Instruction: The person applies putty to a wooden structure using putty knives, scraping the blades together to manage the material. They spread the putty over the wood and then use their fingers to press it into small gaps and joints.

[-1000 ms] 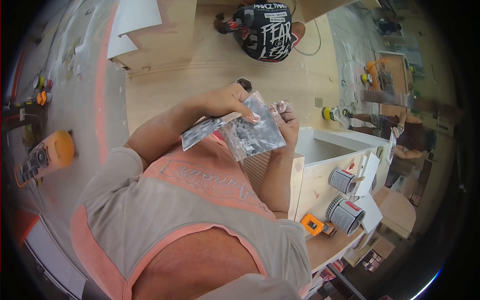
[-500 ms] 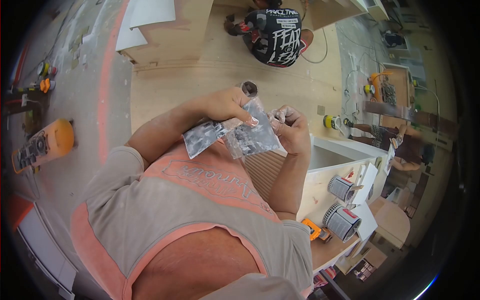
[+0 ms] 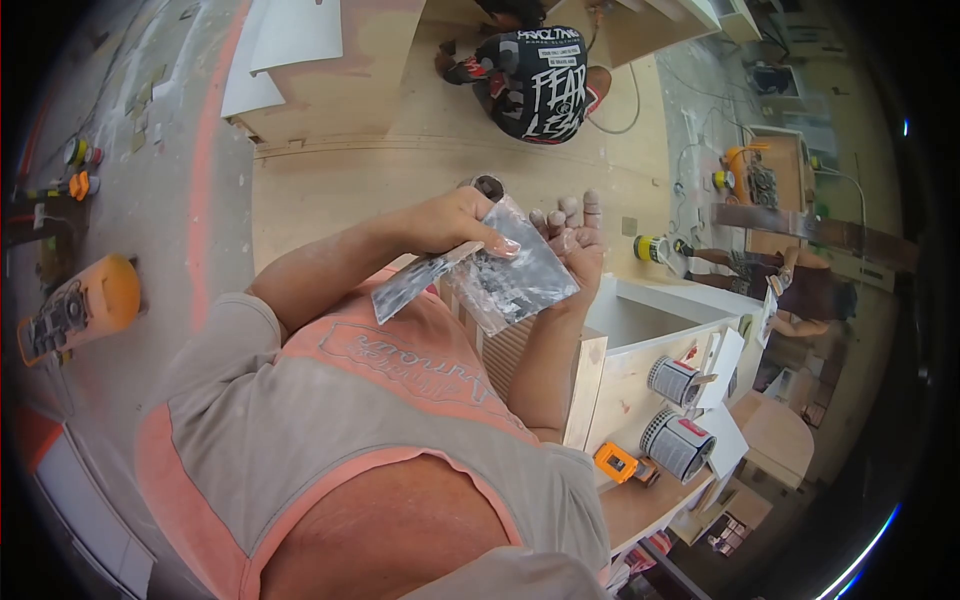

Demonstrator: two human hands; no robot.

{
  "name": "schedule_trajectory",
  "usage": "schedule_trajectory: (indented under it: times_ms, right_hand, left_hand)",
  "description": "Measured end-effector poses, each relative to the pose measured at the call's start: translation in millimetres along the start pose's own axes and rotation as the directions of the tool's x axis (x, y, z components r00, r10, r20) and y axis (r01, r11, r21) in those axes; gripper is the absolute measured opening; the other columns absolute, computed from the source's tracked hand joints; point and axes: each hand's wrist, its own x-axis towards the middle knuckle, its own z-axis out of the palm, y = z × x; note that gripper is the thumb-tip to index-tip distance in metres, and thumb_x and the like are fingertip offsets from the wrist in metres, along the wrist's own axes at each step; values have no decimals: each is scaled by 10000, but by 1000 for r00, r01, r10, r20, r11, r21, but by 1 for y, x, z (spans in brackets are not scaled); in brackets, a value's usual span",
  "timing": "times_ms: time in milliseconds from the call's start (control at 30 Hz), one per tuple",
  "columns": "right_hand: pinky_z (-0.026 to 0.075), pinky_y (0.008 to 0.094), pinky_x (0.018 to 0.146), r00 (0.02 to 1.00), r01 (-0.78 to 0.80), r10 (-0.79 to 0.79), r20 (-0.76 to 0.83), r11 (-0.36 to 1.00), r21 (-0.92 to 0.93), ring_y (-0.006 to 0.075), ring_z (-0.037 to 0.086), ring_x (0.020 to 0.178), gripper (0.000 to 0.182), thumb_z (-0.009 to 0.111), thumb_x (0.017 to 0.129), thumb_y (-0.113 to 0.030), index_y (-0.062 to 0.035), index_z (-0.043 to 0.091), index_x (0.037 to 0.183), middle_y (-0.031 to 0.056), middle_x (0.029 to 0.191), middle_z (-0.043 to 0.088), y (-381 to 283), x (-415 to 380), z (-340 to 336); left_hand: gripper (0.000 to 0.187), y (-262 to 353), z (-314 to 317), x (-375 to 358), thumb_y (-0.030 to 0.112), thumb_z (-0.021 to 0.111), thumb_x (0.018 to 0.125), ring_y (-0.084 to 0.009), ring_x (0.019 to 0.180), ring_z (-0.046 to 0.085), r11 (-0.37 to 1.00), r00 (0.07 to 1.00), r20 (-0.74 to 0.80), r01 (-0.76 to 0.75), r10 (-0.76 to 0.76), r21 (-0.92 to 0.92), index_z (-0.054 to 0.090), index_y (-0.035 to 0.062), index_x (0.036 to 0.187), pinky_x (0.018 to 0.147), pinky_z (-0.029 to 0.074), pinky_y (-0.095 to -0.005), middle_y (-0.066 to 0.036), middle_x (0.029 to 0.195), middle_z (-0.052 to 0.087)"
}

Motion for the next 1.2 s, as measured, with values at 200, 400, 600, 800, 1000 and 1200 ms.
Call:
schedule_trajectory:
  times_ms: [200,400,600,800,1000,1200]
  right_hand:
    - [500,321,764,999,-43,44,-6,996,78,194,570,866,545,582,702,99,-5,338,1179,148,986,545,27,3,-10]
    - [515,314,724,988,-41,32,-150,998,-56,203,593,831,491,592,706,89,3,368,1135,146,907,579,30,0,5]
    - [514,307,707,982,-43,0,-187,972,-230,220,598,820,491,617,676,101,-4,390,1099,169,897,581,22,-3,8]
    - [511,304,690,979,-112,43,-199,932,-346,218,601,788,519,626,648,117,-10,393,1094,166,864,579,9,-5,20]
    - [503,306,704,971,-239,202,-130,866,-439,222,592,811,458,595,686,78,-4,399,1091,166,882,567,10,11,21]
    - [410,386,860,962,-274,274,10,962,0,255,492,1025,415,369,891,-368,-15,421,1103,132,1079,513,52,23,11]
  left_hand:
    - [200,-4,-14,2,139,666,710,-69,652,535,996,999,7,-42,42,-74,625,-29,812,594,422,-217,-29,741,601]
    - [187,5,-23,-6,109,664,698,-87,655,553,997,999,-5,-47,46,-61,629,-41,803,598,432,-223,-47,738,611]
    - [192,10,-31,-10,109,663,699,-91,659,555,999,999,21,-31,32,-20,630,-47,806,602,434,-229,-53,745,615]
    - [190,14,-31,-14,114,653,716,-83,680,545,998,999,32,-4,2,70,632,-39,828,625,430,-230,-46,755,619]
    - [189,16,-40,-21,122,641,737,-84,702,546,992,998,-8,-58,60,113,631,-35,842,644,432,-231,-46,786,622]
    - [219,6,-60,-13,151,635,750,-86,711,545,974,952,-228,-173,203,144,624,-24,880,652,440,-237,-42,803,624]
